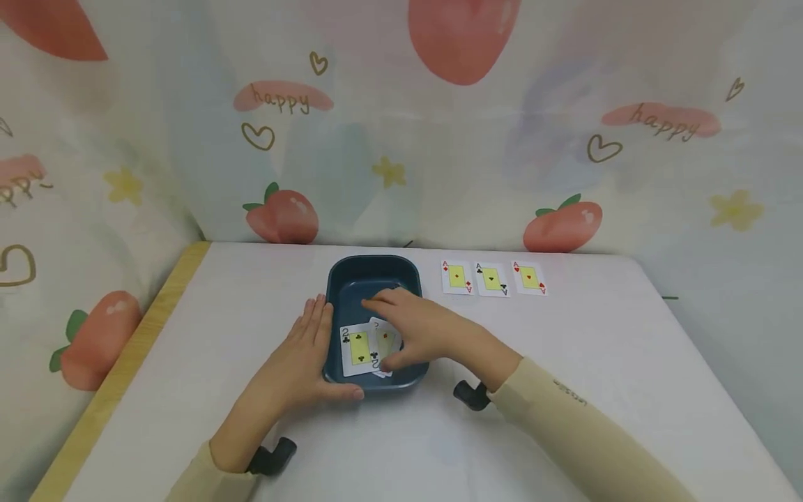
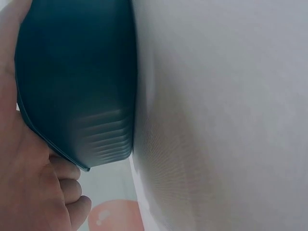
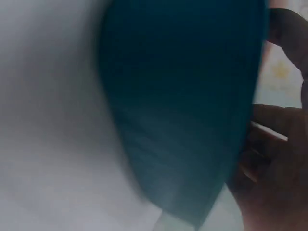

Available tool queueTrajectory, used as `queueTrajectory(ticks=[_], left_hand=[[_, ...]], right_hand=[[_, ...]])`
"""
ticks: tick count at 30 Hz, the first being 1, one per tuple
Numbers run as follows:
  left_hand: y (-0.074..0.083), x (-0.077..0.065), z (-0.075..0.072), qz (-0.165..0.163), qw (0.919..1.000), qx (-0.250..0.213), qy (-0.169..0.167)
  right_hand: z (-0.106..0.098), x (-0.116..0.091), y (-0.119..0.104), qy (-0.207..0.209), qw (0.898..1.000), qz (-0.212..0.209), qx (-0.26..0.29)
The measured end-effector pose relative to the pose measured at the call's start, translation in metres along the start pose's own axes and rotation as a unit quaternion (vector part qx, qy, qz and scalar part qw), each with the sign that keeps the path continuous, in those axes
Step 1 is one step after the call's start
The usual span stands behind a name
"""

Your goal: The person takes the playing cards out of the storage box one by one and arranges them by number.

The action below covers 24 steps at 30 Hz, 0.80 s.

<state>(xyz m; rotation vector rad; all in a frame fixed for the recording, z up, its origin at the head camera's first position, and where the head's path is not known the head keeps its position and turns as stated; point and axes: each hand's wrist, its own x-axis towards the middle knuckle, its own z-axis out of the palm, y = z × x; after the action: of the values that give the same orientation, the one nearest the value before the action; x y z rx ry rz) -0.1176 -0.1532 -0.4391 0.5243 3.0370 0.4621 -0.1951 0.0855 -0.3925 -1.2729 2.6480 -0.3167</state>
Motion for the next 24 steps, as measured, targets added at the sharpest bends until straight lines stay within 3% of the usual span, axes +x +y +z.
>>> queueTrajectory(ticks=[4,9,24], left_hand=[[-0.001,0.0,-0.002,0.002,1.0,-0.007,-0.004],[-0.001,0.0,-0.002,-0.002,1.0,-0.006,-0.004],[0.0,0.001,-0.005,-0.004,0.9999,-0.011,-0.009]], right_hand=[[0.013,0.019,-0.01,-0.047,0.997,-0.014,-0.056],[0.024,0.029,-0.01,-0.075,0.992,-0.006,-0.099],[0.032,0.043,-0.012,-0.048,0.991,-0.001,-0.126]])
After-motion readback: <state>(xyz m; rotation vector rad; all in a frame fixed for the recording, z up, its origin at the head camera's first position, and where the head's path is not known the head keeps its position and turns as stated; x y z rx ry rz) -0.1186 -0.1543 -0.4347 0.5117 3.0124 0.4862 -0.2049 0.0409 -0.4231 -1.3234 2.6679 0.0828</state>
